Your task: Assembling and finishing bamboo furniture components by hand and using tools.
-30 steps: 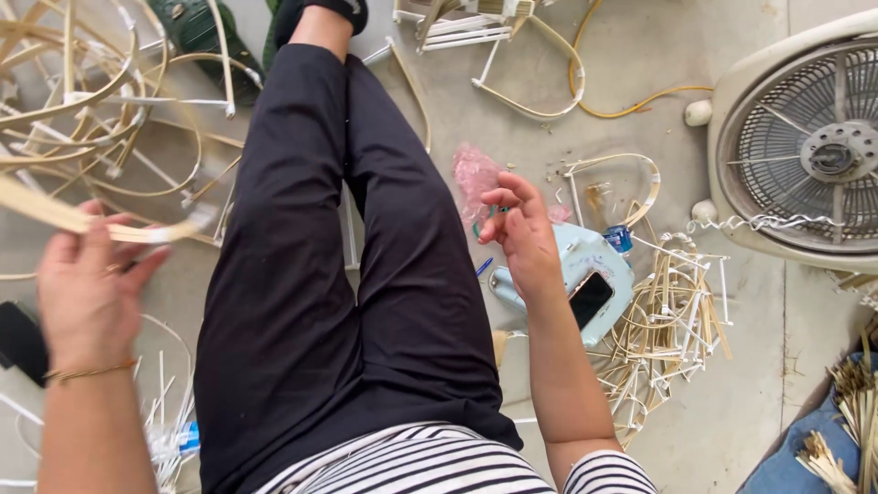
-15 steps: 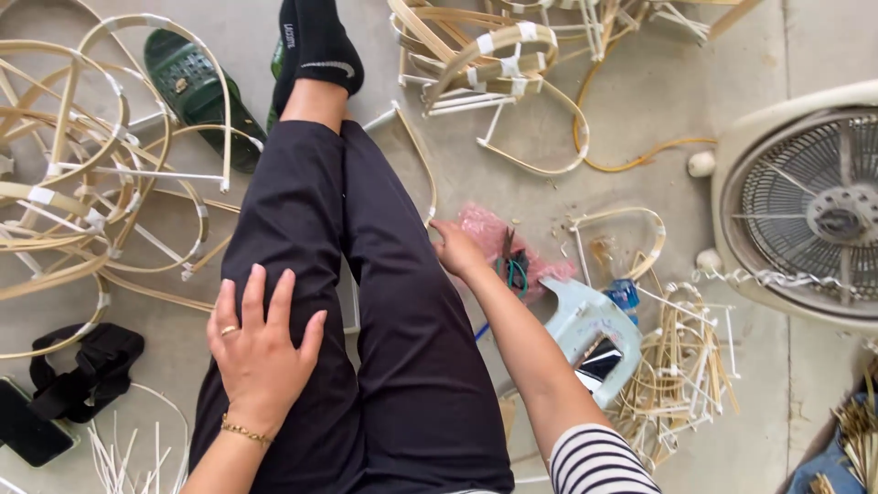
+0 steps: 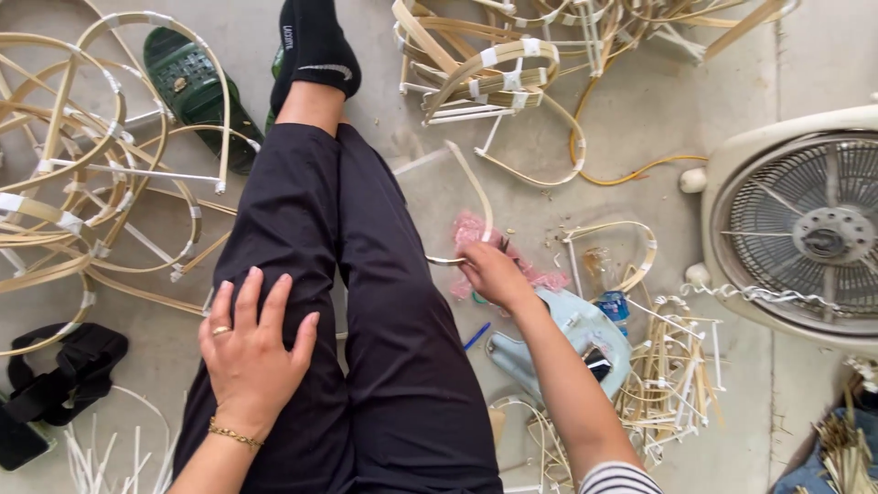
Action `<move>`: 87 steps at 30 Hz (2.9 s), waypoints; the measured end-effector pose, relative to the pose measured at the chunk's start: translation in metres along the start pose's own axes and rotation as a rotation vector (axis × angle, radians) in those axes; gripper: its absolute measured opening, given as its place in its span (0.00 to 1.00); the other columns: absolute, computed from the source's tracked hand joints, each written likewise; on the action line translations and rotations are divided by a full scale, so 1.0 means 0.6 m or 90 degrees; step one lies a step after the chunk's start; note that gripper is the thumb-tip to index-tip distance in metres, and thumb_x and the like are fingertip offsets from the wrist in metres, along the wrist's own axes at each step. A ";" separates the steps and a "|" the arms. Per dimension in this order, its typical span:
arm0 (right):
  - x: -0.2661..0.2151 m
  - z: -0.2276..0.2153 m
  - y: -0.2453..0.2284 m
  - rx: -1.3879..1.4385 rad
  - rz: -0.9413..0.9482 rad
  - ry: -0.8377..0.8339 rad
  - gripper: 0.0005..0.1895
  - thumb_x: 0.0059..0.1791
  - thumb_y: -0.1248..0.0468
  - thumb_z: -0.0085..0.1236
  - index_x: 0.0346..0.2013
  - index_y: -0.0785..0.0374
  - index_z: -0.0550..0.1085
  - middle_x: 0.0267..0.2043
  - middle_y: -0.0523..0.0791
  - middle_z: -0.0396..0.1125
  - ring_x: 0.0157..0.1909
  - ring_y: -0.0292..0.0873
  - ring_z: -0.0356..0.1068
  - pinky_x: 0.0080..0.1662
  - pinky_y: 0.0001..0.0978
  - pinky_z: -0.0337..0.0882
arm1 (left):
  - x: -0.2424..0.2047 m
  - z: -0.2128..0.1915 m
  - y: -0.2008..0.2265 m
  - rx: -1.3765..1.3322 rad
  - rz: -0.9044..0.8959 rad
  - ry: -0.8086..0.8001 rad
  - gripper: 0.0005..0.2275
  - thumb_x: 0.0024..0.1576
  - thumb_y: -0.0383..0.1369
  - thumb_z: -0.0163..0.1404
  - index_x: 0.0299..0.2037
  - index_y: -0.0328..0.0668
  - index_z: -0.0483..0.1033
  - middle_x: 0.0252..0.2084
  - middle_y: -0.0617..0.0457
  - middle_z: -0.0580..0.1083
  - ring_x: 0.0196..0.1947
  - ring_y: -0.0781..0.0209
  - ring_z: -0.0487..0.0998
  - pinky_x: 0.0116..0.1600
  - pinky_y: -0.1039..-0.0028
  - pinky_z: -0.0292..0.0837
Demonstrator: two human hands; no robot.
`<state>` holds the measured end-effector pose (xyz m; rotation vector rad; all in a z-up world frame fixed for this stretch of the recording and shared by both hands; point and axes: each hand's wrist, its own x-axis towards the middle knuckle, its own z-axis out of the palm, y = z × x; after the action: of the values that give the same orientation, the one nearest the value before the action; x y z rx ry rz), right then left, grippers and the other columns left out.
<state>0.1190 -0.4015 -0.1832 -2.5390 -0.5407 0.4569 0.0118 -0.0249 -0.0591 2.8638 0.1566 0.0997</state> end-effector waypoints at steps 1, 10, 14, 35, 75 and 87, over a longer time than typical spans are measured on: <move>-0.022 -0.054 -0.028 0.046 0.028 0.022 0.15 0.47 0.69 0.60 0.49 0.62 0.75 0.43 0.51 0.73 0.45 0.54 0.74 0.47 0.43 0.73 | -0.002 0.000 0.000 -0.001 0.001 0.004 0.24 0.56 0.48 0.56 0.61 0.52 0.76 0.68 0.49 0.68 0.69 0.43 0.63 0.69 0.49 0.60; -0.169 -0.136 -0.384 0.045 -0.178 0.131 0.15 0.48 0.70 0.65 0.49 0.57 0.79 0.44 0.43 0.74 0.43 0.45 0.75 0.46 0.37 0.71 | 0.009 -0.061 0.084 -0.984 -0.327 -0.201 0.26 0.60 0.52 0.41 0.63 0.44 0.65 0.51 0.46 0.72 0.43 0.56 0.77 0.46 0.63 0.75; -0.175 -0.129 -0.438 0.107 -0.319 0.096 0.19 0.47 0.68 0.65 0.53 0.61 0.78 0.50 0.48 0.73 0.46 0.48 0.73 0.48 0.38 0.72 | -0.008 -0.062 0.025 -1.272 -0.518 -0.220 0.23 0.67 0.51 0.31 0.55 0.44 0.72 0.31 0.55 0.68 0.24 0.65 0.69 0.33 0.71 0.69; -0.213 -0.048 -0.315 1.116 0.039 -0.063 0.21 0.62 0.50 0.41 0.53 0.66 0.68 0.36 0.43 0.65 0.22 0.27 0.53 0.28 0.21 0.65 | -0.070 -0.130 -0.009 -0.913 -0.220 -0.111 0.15 0.69 0.38 0.39 0.52 0.33 0.71 0.32 0.55 0.72 0.25 0.70 0.70 0.32 0.80 0.68; -0.224 -0.157 -0.396 0.654 -0.112 0.252 0.16 0.57 0.67 0.57 0.58 0.70 0.69 0.41 0.46 0.67 0.38 0.33 0.66 0.41 0.23 0.70 | -0.069 -0.133 -0.037 -0.935 -0.150 -0.327 0.18 0.64 0.26 0.46 0.64 0.35 0.69 0.49 0.49 0.76 0.52 0.61 0.79 0.56 0.71 0.77; -0.168 -0.094 -0.280 0.794 0.032 0.295 0.19 0.59 0.67 0.50 0.65 0.68 0.65 0.55 0.51 0.69 0.44 0.39 0.73 0.48 0.33 0.77 | -0.056 -0.254 0.028 -0.574 0.161 -0.161 0.19 0.51 0.18 0.55 0.54 0.38 0.76 0.47 0.49 0.78 0.46 0.56 0.81 0.49 0.72 0.77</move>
<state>0.0068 -0.3361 -0.0257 -1.3623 0.0363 0.1135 -0.0325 -0.0049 0.0899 1.9564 -0.2461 -0.1184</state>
